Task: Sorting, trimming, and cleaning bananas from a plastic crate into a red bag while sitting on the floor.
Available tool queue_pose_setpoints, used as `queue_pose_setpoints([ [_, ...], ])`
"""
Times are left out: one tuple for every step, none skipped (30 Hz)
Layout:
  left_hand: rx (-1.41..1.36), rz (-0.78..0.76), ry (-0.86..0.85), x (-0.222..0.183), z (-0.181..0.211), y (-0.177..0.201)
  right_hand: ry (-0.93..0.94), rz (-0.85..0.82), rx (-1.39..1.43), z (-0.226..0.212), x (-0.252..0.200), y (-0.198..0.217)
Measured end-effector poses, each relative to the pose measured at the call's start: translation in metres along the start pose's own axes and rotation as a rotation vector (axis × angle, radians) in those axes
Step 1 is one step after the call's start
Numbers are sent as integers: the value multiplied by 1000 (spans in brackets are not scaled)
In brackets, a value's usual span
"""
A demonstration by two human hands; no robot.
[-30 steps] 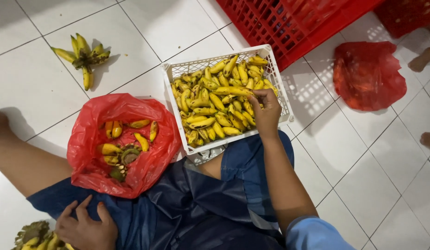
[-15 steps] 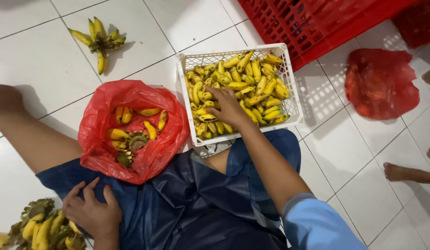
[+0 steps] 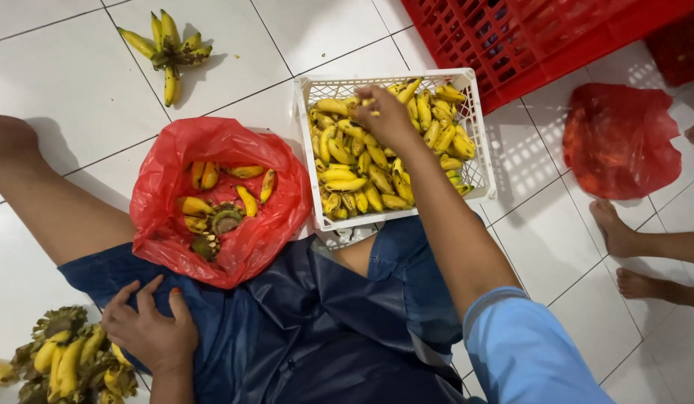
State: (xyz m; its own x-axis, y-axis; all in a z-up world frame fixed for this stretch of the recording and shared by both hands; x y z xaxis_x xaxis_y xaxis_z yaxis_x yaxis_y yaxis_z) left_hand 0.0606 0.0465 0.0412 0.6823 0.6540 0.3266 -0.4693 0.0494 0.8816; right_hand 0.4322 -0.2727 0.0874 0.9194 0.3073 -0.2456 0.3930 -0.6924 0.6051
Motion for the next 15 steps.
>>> queue_pose_setpoints([
  [0, -1, 1, 0, 0, 0, -1, -1, -1, -6, -12, -5],
  [9, -2, -1, 1, 1, 0, -39, -110, -33, -8, -25, -19],
  [18, -2, -3, 1, 2, 0, -76, -218, -64, -10, -38, -32],
  [19, -1, -2, 2, 2, 0, -75, -219, -64, 5, -46, -41],
  [26, -4, -9, 3, 3, 0, 73, -269, -192, 10, -53, -54],
  [35, -8, -16, 3, 3, 1, 220, -320, -318, 16, -62, -69],
  [38, -10, -16, 3, 2, 1, 219, -323, -317, 36, -67, -77],
  [30, 2, -26, 2, 2, 1, 380, -258, -407, 45, -73, -81],
  [22, 14, -36, 1, 3, 1, 540, -194, -497, 54, -82, -86],
  [20, 9, -39, 2, 4, 1, 534, -193, -497, 60, -82, -83],
  [17, 28, -57, 2, 6, 3, 567, -173, -510, 64, -83, -80],
  [15, 48, -76, 2, 8, 6, 599, -153, -523, 68, -84, -77],
  [14, 43, -80, 1, 8, 4, 593, -152, -522, 64, -86, -70],
  [12, 40, -79, 0, 7, 4, 468, -158, -426, 69, -83, -62],
  [10, 37, -77, -1, 5, 3, 343, -165, -329, 73, -81, -55],
])
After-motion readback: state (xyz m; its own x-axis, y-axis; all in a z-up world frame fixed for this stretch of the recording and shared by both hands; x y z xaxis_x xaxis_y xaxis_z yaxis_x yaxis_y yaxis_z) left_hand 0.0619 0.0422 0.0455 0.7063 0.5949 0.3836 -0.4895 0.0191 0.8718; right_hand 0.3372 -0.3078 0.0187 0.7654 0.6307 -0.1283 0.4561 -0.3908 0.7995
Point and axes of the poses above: each hand's wrist, its own x-axis towards the middle knuckle, its own y-axis out of the back of the hand, z = x × y, the point moved 8 cm from there along x, towards the middle knuckle, and after that the axes turned 11 degrees about y, right-handed, at the moved point
